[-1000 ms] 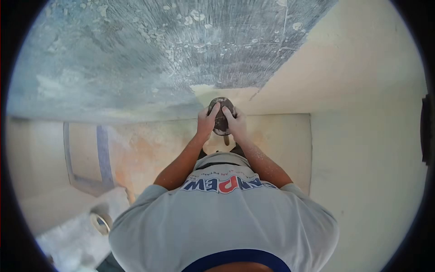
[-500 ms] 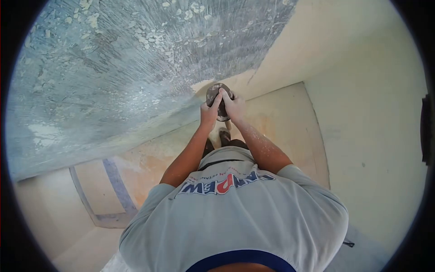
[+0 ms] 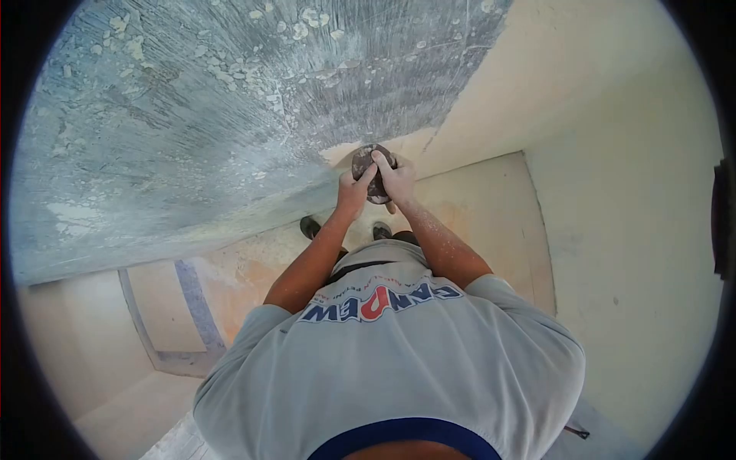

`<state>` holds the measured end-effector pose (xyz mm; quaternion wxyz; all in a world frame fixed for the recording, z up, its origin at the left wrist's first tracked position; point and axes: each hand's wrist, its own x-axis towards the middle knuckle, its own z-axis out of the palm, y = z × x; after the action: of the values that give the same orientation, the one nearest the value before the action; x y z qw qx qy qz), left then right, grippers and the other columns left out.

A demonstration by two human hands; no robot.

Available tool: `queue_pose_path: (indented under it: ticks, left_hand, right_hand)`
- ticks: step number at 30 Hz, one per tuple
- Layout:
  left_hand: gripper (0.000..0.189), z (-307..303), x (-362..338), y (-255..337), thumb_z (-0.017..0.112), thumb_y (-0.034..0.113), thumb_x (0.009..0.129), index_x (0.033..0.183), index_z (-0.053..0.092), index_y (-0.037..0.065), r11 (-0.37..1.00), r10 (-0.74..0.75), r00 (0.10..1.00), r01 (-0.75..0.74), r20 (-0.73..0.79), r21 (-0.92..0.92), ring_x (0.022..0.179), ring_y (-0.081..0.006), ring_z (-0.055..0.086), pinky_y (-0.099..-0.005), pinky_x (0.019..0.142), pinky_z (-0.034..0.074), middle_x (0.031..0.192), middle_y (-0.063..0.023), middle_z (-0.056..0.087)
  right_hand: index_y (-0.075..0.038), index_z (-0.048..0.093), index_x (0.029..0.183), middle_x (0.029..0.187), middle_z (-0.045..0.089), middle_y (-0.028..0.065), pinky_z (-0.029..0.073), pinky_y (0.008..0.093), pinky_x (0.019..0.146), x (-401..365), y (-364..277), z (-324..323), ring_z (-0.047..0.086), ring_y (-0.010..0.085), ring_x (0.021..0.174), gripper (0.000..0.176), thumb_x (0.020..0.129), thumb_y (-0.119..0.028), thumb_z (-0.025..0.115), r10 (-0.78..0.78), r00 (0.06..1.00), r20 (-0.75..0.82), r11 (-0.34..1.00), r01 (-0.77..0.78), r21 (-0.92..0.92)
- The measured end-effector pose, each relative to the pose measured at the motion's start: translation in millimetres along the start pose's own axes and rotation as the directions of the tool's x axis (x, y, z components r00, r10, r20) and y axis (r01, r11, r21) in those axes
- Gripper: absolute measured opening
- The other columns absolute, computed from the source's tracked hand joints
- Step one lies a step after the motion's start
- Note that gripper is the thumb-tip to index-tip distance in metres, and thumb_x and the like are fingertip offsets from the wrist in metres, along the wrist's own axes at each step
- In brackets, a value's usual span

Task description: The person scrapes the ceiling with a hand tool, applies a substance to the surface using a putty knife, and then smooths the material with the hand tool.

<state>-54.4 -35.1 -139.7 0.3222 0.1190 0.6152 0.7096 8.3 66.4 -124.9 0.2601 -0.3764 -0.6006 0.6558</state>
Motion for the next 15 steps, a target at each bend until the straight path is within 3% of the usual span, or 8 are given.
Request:
queue_pose_path:
  ticks: [2, 4, 5, 7, 8, 10, 13, 15]
  left_hand:
    - [0.026, 1, 3, 13, 0.068, 0.025, 0.094, 0.098, 0.07, 0.0, 0.995, 0.001, 1.0, 0.002, -0.029, 0.103, 0.075, -0.0085, 0.059, -0.0277, 0.067, 0.048, 0.086, -0.0004, 0.068]
    - [0.026, -1, 0, 2, 0.068, 0.025, 0.094, 0.095, 0.07, -0.001, 0.988, 0.091, 0.995, -0.094, 0.032, 0.118, 0.074, -0.0081, 0.058, -0.028, 0.066, 0.048, 0.085, -0.0003, 0.067]
    - [0.026, -2, -1, -8, 0.068, 0.025, 0.094, 0.096, 0.07, -0.001, 0.997, 0.0, 0.999, -0.003, 0.042, 0.082, 0.073, -0.0079, 0.057, -0.0279, 0.065, 0.047, 0.085, -0.0002, 0.067]
    - [0.025, -3, -1, -25, 0.068, 0.024, 0.094, 0.097, 0.071, -0.001, 0.998, -0.006, 1.0, 0.005, 0.015, 0.062, 0.074, -0.008, 0.058, -0.0276, 0.066, 0.048, 0.085, -0.0003, 0.068]
    - [0.025, -4, 2, -31, 0.068, 0.024, 0.094, 0.097, 0.071, -0.001, 0.999, -0.017, 1.0, 0.018, -0.011, 0.045, 0.074, -0.0082, 0.059, -0.0274, 0.066, 0.048, 0.085, -0.0004, 0.068]
    - [0.026, 0, 0, 18, 0.069, 0.024, 0.093, 0.098, 0.072, -0.002, 0.984, 0.011, 1.0, -0.007, -0.019, 0.177, 0.076, -0.0084, 0.061, -0.0276, 0.069, 0.05, 0.084, -0.0017, 0.069]
    - [0.028, -8, 5, 6, 0.07, 0.025, 0.092, 0.097, 0.071, -0.002, 0.98, 0.054, 0.999, -0.052, -0.007, 0.191, 0.078, -0.0088, 0.062, -0.0288, 0.071, 0.05, 0.084, -0.0025, 0.07]
    - [0.026, -12, 0, -14, 0.069, 0.022, 0.093, 0.103, 0.07, -0.002, 0.976, -0.022, 0.999, 0.013, 0.04, 0.216, 0.082, -0.0104, 0.065, -0.029, 0.073, 0.052, 0.092, -0.0029, 0.071]
  right_hand:
    - [0.003, 0.065, 0.074, 0.059, 0.055, 0.006, 0.043, 0.0322, 0.055, 13, 20, 0, 0.047, 0.0093, 0.058, 0.039, 0.085, -0.033, 0.078, -0.154, 0.988, -0.001, 0.987, 0.154, -0.05]
    - [0.003, 0.063, 0.072, 0.059, 0.055, 0.0066, 0.042, 0.0328, 0.055, 0, 7, -5, 0.047, 0.01, 0.058, 0.041, 0.085, -0.033, 0.077, -0.063, 0.998, 0.001, 0.995, 0.063, -0.081]
    - [0.003, 0.063, 0.072, 0.059, 0.055, 0.007, 0.042, 0.0332, 0.055, -2, 13, -8, 0.047, 0.0103, 0.058, 0.041, 0.085, -0.033, 0.077, -0.089, 0.996, -0.027, 0.99, 0.086, -0.113]
    - [0.003, 0.066, 0.075, 0.062, 0.06, 0.0088, 0.045, 0.0337, 0.056, -1, 21, -13, 0.05, 0.0106, 0.059, 0.038, 0.085, -0.032, 0.076, -0.066, 0.997, -0.03, 0.98, 0.059, -0.19]
    - [0.003, 0.066, 0.075, 0.062, 0.06, 0.0088, 0.045, 0.0337, 0.056, 6, 24, -7, 0.05, 0.0106, 0.059, 0.038, 0.085, -0.032, 0.076, -0.07, 0.997, -0.036, 0.98, 0.062, -0.188]
    - [0.003, 0.07, 0.082, 0.066, 0.065, 0.0094, 0.047, 0.0328, 0.058, 13, 9, 7, 0.054, 0.0099, 0.06, 0.036, 0.085, -0.032, 0.077, -0.248, 0.967, -0.05, 0.969, 0.248, -0.015]
    - [0.001, 0.072, 0.086, 0.065, 0.066, 0.0084, 0.048, 0.0307, 0.059, 8, 4, -3, 0.057, 0.0089, 0.061, 0.035, 0.085, -0.033, 0.077, -0.119, 0.993, 0.007, 0.987, 0.119, -0.112]
    - [0.001, 0.073, 0.086, 0.064, 0.066, 0.0077, 0.048, 0.0302, 0.059, 3, 14, -6, 0.057, 0.0087, 0.06, 0.034, 0.085, -0.033, 0.077, -0.087, 0.996, 0.005, 0.981, 0.086, -0.175]
